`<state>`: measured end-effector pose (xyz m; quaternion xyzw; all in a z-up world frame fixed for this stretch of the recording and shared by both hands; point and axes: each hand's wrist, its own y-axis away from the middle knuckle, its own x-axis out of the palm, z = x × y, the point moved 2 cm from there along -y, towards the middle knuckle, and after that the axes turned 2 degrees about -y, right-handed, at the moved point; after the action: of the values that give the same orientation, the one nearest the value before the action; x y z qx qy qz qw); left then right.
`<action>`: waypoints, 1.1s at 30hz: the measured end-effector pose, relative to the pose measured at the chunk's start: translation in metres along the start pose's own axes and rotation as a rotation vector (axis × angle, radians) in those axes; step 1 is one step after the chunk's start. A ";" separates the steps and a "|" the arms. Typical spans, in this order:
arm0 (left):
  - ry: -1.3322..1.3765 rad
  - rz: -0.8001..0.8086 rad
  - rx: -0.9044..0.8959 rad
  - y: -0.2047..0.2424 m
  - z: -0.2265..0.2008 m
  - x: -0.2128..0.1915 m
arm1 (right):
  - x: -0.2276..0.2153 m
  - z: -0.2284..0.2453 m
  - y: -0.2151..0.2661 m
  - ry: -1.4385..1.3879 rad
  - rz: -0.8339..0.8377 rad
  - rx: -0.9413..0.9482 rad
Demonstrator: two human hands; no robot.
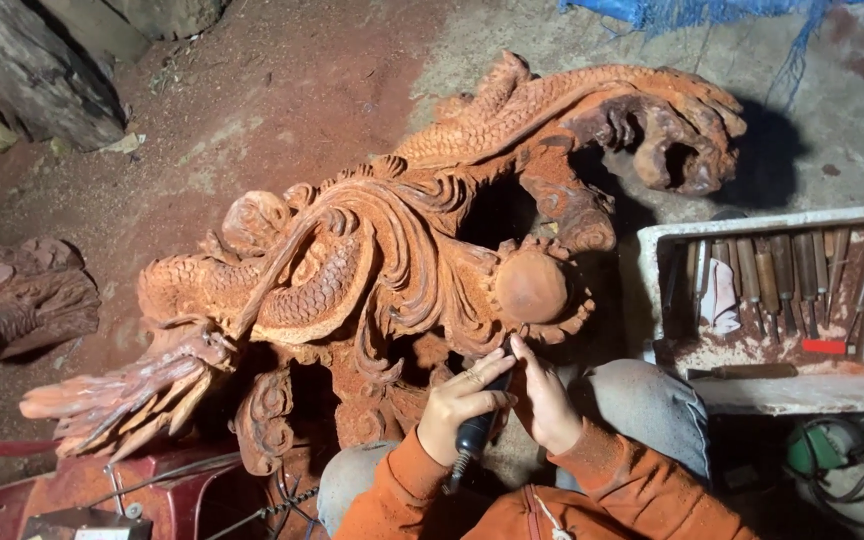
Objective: Using a handheld rotary tool to carve intricate details into a large wooden dragon sculpture.
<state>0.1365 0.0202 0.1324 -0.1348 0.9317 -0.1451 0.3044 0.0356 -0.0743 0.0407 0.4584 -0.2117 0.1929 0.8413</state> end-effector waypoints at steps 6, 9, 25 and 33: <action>-0.137 -0.156 0.027 0.016 -0.007 0.010 | 0.018 0.017 0.007 0.126 0.080 0.060; -0.125 -0.248 0.052 0.027 0.016 0.018 | 0.021 0.021 0.006 0.270 0.077 0.019; 0.092 -0.334 0.234 -0.018 0.071 -0.021 | 0.072 0.031 -0.022 0.075 0.199 -0.158; 0.075 -0.317 0.257 -0.027 0.068 -0.023 | 0.081 0.038 -0.015 0.049 0.155 -0.170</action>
<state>0.2002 -0.0094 0.1020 -0.2341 0.8834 -0.3139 0.2575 0.1042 -0.1038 0.0921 0.3627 -0.2417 0.2499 0.8646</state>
